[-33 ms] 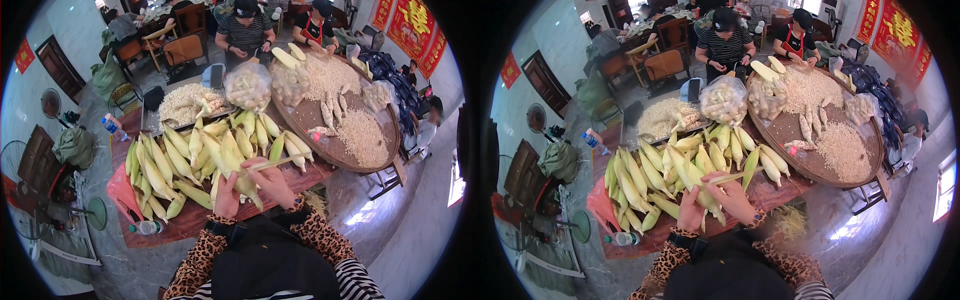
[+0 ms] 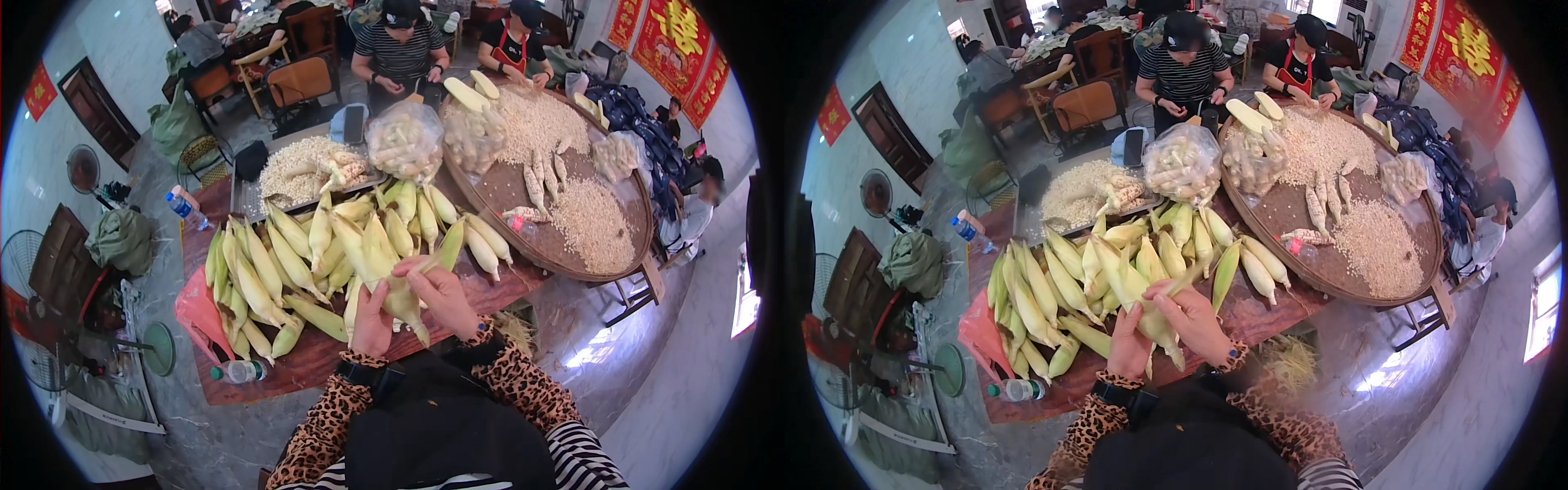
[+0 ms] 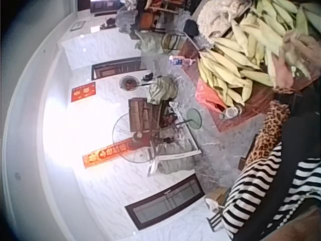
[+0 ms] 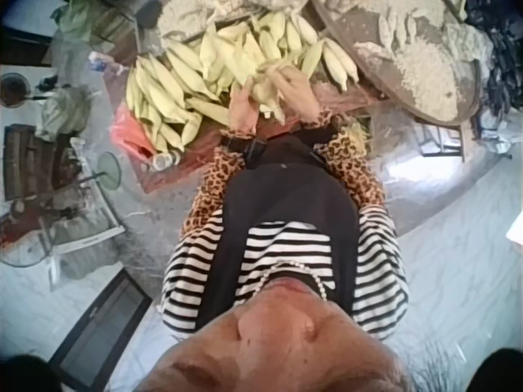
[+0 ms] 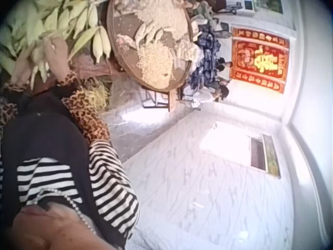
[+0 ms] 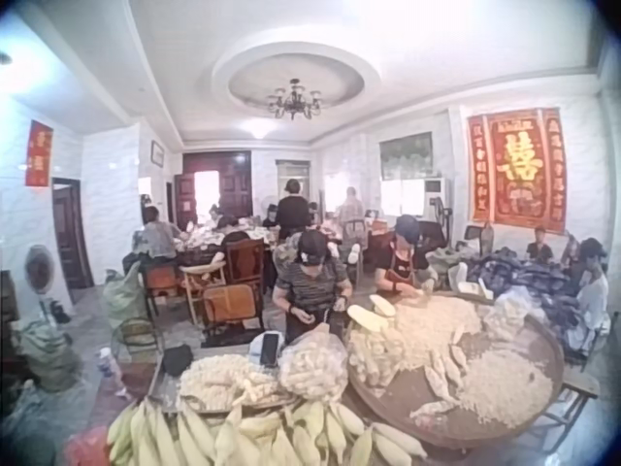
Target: Peeling or shucking corn ears by hand in a communal setting.
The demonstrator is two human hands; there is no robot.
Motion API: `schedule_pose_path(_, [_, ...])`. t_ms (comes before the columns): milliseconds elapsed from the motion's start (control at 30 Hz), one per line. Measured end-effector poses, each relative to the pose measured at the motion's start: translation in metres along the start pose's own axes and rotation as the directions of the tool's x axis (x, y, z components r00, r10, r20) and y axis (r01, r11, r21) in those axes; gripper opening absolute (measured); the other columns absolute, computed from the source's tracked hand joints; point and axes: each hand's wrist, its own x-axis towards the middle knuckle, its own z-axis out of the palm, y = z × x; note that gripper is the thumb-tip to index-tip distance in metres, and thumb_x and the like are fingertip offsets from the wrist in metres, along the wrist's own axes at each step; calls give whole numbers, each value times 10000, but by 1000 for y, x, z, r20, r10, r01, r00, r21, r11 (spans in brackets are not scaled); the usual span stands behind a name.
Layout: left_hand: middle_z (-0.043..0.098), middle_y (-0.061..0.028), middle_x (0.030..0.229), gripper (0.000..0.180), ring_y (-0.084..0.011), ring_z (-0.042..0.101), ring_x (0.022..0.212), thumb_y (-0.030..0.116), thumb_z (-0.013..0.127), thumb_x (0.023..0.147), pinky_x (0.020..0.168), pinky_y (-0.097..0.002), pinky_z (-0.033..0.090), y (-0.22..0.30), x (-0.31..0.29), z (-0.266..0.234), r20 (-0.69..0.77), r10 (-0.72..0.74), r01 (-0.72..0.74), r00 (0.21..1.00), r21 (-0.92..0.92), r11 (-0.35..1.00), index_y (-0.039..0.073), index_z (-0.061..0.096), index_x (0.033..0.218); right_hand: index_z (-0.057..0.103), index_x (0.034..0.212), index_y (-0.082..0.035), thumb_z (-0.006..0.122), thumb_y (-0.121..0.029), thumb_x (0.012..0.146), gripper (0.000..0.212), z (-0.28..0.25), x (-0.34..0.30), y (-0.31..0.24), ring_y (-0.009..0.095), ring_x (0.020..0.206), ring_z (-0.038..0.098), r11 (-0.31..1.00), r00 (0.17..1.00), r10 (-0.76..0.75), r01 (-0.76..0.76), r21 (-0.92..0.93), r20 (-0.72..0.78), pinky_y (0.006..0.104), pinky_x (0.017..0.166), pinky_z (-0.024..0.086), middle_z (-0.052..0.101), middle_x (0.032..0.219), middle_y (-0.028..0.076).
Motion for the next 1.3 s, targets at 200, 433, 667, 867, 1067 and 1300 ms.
schedule_pose_path(200, [520, -52, 1116, 333, -169, 528, 1006, 236, 486, 919, 826, -333, 456, 1, -3, 7, -29, -61, 55, 998, -190, 980, 80, 406, 1202, 465, 746, -65, 377, -251, 946, 287, 1, 2, 13, 104, 516, 384, 379, 931, 296, -321, 868, 215, 237, 519, 331, 412, 578, 1])
schedule_pose_path(433, [485, -79, 1140, 412, -206, 516, 1018, 251, 502, 908, 816, -369, 467, 17, 10, -42, -275, 137, -140, 952, 7, 990, 67, 352, 1245, 371, 681, -103, 343, -245, 952, 307, -12, -29, -58, 76, 430, 197, 336, 840, 431, -488, 805, 330, 231, 420, 185, 235, 517, -55])
schedule_pose_path(667, [456, -92, 1196, 503, -189, 476, 1081, 111, 561, 869, 903, -325, 418, 6, -7, -6, -65, 158, -142, 985, 203, 969, 47, 288, 1287, 575, 907, 1, 622, -215, 824, 236, 0, 3, 17, 89, 584, 451, 931, 942, 336, -330, 158, -11, 217, 533, 378, 529, 710, -10])
schedule_pose_path(867, [451, -95, 1223, 562, -187, 471, 1111, 93, 597, 845, 925, -318, 404, 4, -24, 12, -13, 164, -150, 986, 335, 930, 50, 274, 1304, 573, 855, 16, 632, -194, 762, 237, 14, 0, 12, 120, 663, 535, 953, 960, 257, -271, -133, -115, 269, 631, 447, 593, 744, 69])
schedule_pose_path(1067, [445, -95, 1229, 613, -181, 466, 1114, 76, 602, 826, 922, -312, 402, -1, -27, 11, -25, 129, -116, 991, 287, 951, 41, 250, 1326, 561, 766, 28, 595, -165, 724, 200, 12, -4, 6, 171, 639, 567, 909, 952, 299, -307, -281, -72, 301, 601, 447, 568, 675, 150])
schedule_pose_path(1300, [423, -110, 1238, 606, -199, 456, 1113, 52, 571, 835, 940, -331, 387, -9, -29, 20, -83, 247, -203, 966, 353, 914, 33, 223, 1330, 534, 803, 39, 549, -122, 761, 168, 12, -8, 36, 221, 635, 568, 867, 978, 51, -144, -478, -203, 340, 598, 448, 561, 706, 177])
